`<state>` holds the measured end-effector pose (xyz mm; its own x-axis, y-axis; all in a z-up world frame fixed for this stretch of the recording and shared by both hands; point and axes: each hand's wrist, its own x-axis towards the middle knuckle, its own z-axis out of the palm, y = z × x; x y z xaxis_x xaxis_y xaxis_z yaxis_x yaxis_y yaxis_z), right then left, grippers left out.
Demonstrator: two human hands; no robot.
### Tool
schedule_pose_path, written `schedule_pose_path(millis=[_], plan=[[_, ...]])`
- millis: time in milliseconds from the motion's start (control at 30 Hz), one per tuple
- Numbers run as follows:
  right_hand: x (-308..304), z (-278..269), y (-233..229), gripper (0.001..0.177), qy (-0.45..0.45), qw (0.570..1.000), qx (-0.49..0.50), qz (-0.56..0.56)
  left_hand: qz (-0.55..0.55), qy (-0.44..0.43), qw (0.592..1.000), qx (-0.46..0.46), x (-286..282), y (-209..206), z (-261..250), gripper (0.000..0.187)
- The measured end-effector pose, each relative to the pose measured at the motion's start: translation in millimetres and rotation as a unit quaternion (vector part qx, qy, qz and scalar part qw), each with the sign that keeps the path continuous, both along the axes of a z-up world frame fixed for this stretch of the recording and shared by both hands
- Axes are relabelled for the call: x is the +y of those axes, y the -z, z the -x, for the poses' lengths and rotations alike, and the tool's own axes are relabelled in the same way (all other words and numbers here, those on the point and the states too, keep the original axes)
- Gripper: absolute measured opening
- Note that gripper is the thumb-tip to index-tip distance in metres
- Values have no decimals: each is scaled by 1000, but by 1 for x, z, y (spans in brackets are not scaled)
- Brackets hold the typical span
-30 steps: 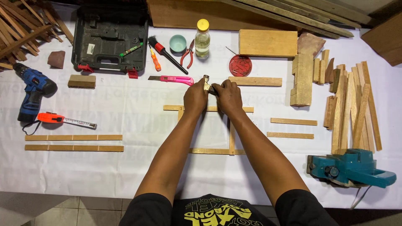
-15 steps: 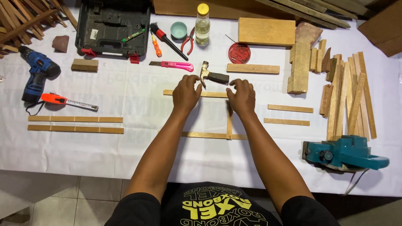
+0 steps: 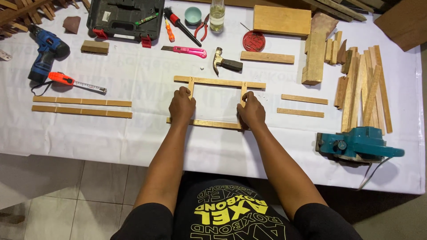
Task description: Assemble and apply glue to a small rectangular wooden frame structure.
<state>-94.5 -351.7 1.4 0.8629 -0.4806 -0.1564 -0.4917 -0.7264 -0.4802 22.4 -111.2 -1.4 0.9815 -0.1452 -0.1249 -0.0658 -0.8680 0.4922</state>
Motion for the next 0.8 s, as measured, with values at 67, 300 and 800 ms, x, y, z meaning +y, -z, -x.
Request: schedule_pose_path(millis=[67,300,800], plan=[[4,3,-13,38,5,1000,-2,-10,16,-2,1000,-8,3,-8,2,33],[13,0,-27,38,9,999,21,-39,57,-20,998,-12,14,-12,-3,31],[75,-22,-24,38,-18,998,38,-46,33,-23,999,18,77,-13,-23,26]])
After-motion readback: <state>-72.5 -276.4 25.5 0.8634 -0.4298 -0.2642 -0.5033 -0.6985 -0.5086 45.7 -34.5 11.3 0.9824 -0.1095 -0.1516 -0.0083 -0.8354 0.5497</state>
